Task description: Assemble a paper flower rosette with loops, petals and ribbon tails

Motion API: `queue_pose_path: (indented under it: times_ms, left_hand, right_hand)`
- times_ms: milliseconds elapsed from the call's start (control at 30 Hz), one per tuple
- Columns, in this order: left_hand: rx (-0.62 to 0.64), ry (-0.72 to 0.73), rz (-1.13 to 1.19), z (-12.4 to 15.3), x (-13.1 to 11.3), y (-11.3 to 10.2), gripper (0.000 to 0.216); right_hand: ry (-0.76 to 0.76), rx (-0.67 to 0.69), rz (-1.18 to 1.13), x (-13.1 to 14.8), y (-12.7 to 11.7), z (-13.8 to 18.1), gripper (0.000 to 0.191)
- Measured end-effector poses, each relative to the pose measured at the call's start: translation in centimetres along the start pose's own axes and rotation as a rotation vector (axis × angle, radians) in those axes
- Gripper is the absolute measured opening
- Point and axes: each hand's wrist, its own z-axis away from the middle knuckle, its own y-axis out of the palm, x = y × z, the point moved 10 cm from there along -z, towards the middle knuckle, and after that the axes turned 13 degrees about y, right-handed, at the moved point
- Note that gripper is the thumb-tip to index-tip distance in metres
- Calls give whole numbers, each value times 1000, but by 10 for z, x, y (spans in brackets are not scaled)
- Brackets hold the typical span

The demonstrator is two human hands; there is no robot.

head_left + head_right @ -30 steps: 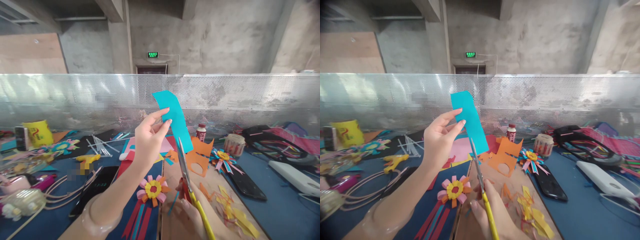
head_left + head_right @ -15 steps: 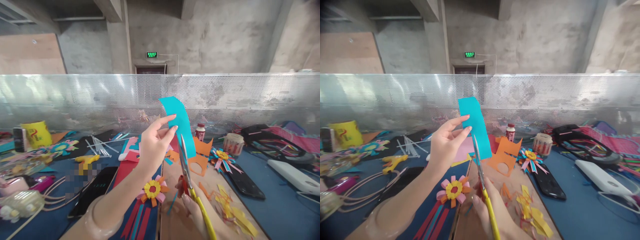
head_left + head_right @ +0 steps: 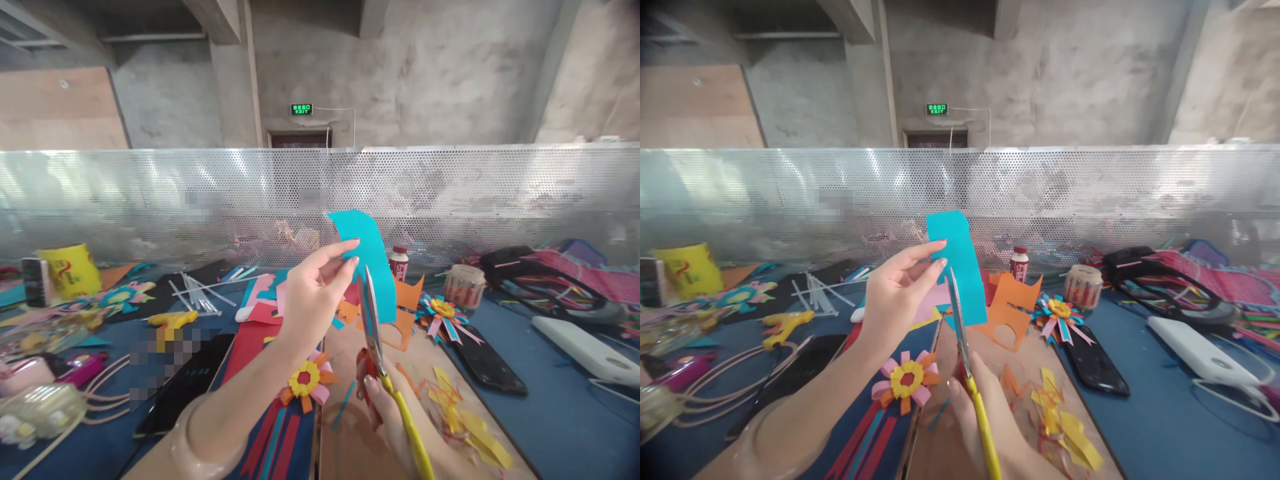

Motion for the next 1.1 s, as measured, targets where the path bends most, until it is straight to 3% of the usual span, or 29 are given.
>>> queue_pose_path:
  times_ms: [133, 333, 1100]
  left_hand:
    - [-2, 5, 8, 0, -2, 0, 24]
    - [-1, 16, 5, 1, -4, 0, 24]
    - [21, 23, -32, 3, -7, 1, 25]
  right_hand:
    - [97, -38, 38, -6, -4, -1, 34]
    - [100, -93, 51, 3, -6, 0, 30]
    - [166, -75, 99, 2, -4, 1, 30]
